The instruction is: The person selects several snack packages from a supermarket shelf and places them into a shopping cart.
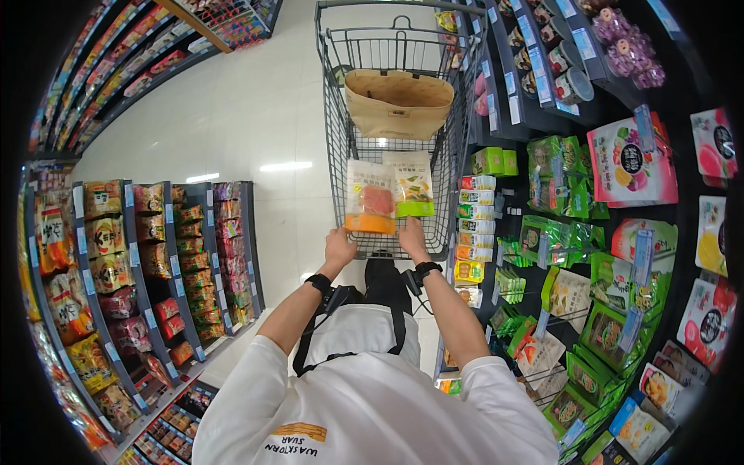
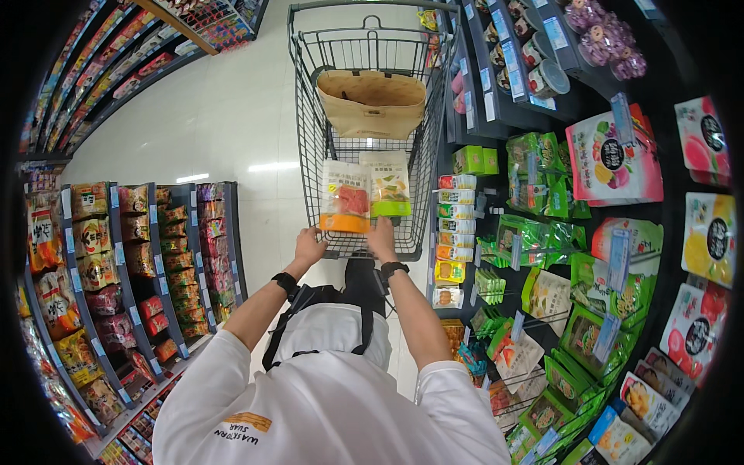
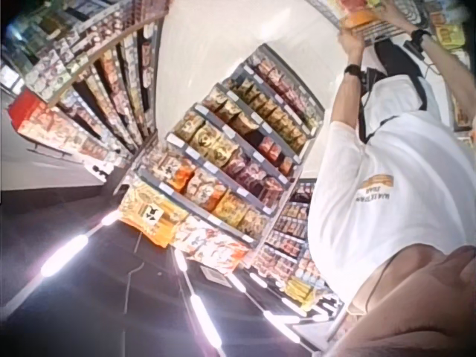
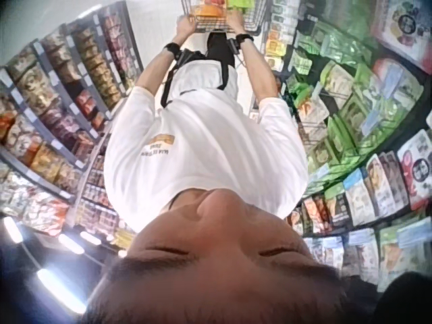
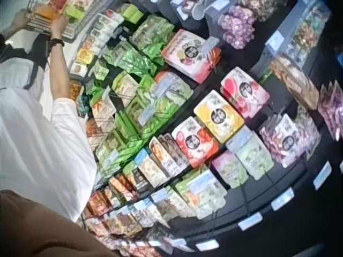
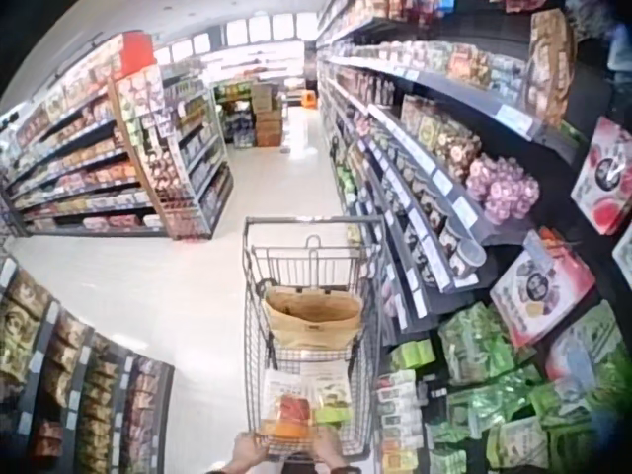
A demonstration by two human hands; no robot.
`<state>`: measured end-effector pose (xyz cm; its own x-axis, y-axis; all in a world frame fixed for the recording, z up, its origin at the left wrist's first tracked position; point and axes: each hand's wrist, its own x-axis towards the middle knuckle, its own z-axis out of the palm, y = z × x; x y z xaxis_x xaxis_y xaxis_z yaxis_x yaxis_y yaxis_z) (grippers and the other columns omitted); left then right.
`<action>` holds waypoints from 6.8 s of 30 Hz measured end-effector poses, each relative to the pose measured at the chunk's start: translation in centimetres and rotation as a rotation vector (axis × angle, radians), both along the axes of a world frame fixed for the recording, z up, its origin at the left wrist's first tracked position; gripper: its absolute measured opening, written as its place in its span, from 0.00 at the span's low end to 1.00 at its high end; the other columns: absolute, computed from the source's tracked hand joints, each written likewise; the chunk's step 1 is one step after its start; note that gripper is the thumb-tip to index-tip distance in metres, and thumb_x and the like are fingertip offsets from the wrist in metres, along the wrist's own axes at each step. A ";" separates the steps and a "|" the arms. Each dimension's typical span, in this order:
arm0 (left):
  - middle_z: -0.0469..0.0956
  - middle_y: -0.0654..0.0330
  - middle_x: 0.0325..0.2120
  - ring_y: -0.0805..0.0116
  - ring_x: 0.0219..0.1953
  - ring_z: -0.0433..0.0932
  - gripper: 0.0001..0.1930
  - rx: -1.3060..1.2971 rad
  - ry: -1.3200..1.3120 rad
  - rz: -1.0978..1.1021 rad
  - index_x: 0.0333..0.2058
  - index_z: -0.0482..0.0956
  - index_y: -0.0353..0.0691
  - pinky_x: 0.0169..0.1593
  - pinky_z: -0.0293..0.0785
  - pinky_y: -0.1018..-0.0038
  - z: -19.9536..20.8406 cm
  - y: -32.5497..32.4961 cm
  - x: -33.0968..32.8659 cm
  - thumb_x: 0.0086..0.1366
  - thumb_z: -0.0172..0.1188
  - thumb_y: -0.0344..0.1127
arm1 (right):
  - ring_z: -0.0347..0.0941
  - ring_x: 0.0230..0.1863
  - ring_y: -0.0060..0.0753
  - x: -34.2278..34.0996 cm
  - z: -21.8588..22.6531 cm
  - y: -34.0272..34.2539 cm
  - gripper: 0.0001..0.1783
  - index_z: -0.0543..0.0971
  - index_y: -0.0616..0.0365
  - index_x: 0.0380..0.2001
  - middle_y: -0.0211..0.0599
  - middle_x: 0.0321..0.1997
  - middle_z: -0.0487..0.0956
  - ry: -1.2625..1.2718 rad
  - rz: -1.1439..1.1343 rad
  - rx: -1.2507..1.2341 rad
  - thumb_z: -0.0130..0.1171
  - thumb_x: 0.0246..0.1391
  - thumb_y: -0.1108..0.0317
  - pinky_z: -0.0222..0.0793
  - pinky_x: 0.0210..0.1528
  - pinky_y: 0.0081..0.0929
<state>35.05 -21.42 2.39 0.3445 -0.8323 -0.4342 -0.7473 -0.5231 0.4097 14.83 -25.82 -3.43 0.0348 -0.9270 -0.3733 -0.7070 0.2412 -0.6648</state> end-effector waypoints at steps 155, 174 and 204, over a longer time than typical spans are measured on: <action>0.46 0.32 0.62 0.37 0.65 0.42 0.31 0.122 0.248 -0.992 0.48 0.67 0.17 0.67 0.41 0.55 -8.8 49.9 4.4 0.54 0.61 0.40 | 0.55 0.65 0.42 -4.0 5.3 60.8 0.26 0.70 0.44 0.56 0.32 0.66 0.59 0.261 -0.140 0.314 0.46 0.51 0.68 0.60 0.60 0.39; 0.66 0.45 0.55 0.52 0.58 0.64 0.27 0.259 0.325 -1.045 0.54 0.67 0.36 0.59 0.59 0.69 -8.6 50.4 3.2 0.53 0.61 0.29 | 0.71 0.50 0.47 0.9 -1.1 117.8 0.20 0.79 0.55 0.37 0.44 0.48 0.76 0.163 -0.864 0.714 0.41 0.53 0.58 0.68 0.52 0.41; 0.77 0.49 0.35 0.48 0.43 0.74 0.28 0.111 0.040 -0.902 0.44 0.71 0.36 0.47 0.70 0.62 -10.2 53.8 -12.3 0.42 0.63 0.38 | 0.76 0.38 0.31 1.7 4.1 127.7 0.15 0.73 0.53 0.48 0.35 0.43 0.79 -0.746 -2.002 0.501 0.49 0.59 0.63 0.69 0.36 0.28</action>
